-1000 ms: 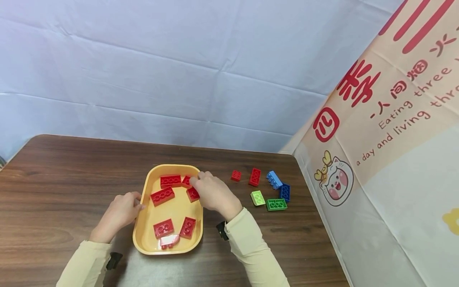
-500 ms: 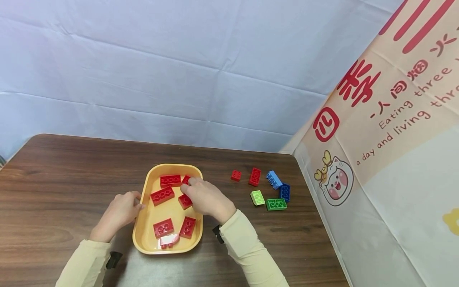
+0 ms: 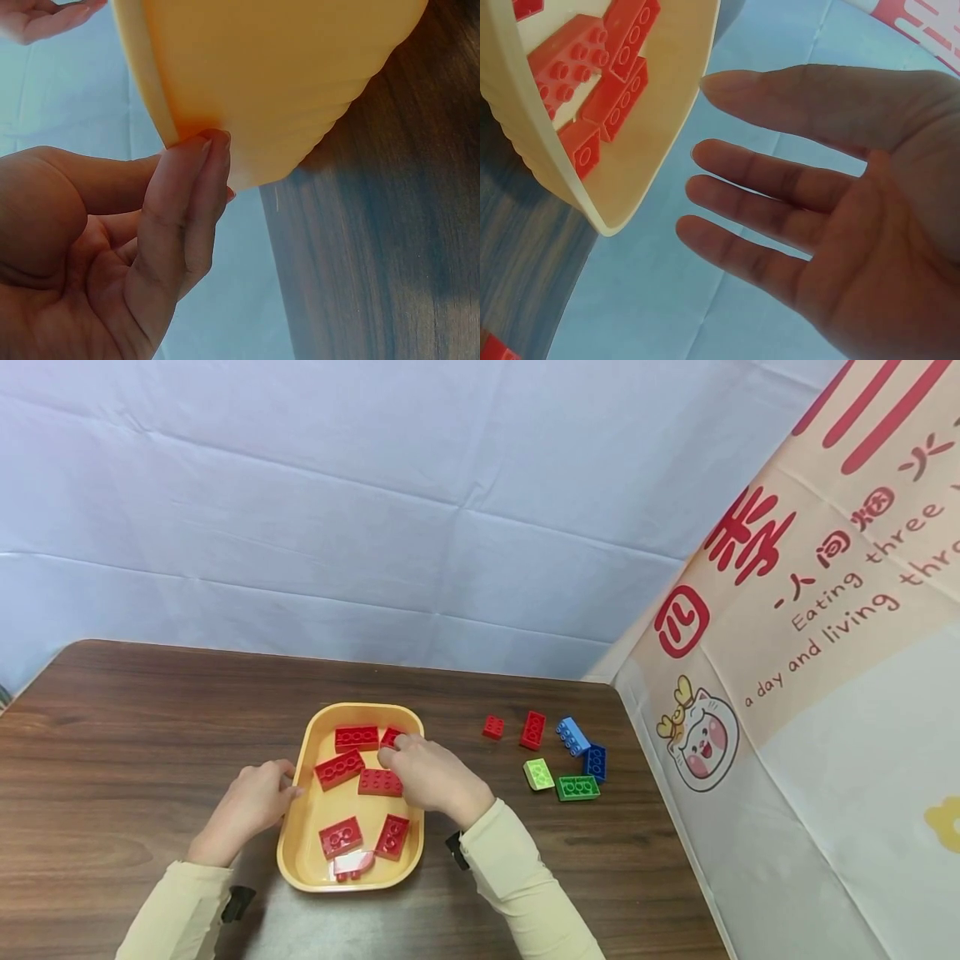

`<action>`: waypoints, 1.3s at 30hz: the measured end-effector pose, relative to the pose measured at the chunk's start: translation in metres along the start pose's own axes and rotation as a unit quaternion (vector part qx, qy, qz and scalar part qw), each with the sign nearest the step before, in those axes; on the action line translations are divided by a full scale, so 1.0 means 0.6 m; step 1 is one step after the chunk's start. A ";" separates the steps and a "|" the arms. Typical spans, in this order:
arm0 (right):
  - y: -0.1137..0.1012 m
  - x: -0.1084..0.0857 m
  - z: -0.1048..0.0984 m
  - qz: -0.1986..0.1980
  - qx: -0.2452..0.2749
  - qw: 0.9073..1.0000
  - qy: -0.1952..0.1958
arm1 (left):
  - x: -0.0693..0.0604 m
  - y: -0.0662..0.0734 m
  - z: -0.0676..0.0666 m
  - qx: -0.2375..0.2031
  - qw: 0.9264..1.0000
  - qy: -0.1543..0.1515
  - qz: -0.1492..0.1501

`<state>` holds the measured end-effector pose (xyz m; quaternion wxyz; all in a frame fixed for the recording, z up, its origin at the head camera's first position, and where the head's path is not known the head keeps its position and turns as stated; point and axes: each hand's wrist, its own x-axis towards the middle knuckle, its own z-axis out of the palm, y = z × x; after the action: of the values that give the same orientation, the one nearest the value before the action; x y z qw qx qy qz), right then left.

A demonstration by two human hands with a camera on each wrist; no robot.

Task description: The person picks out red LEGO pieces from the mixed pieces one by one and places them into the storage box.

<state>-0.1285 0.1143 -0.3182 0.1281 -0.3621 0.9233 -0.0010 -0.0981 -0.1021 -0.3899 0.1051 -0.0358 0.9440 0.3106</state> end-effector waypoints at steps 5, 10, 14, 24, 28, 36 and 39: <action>0.002 -0.002 0.001 -0.001 0.002 1.000 -0.002 | -0.001 -0.001 -0.001 0.004 1.000 0.009 0.014; 0.002 -0.003 0.001 0.000 0.003 1.000 -0.001 | -0.001 0.000 0.000 0.002 1.000 0.010 0.011; 0.003 -0.005 0.001 0.005 0.007 1.000 -0.006 | -0.002 0.001 0.001 -0.001 1.000 0.008 0.006; 0.031 -0.013 0.007 0.039 0.054 0.998 -0.013 | -0.002 0.001 0.001 -0.003 1.000 0.005 0.002; 0.050 -0.021 0.012 0.054 0.066 0.996 -0.005 | -0.001 -0.001 0.001 0.006 1.000 0.015 0.017; 0.091 -0.043 0.021 0.109 0.095 0.989 -0.002 | 0.000 -0.001 0.000 0.008 1.000 0.017 0.021; 0.106 -0.053 0.023 0.128 0.113 0.985 0.002 | -0.001 -0.002 0.000 0.005 1.000 0.016 0.018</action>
<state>-0.1454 0.1839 -0.3301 0.1649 -0.2243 0.9563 -0.0895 -0.0975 -0.1028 -0.3905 0.0843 -0.0236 0.9476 0.3072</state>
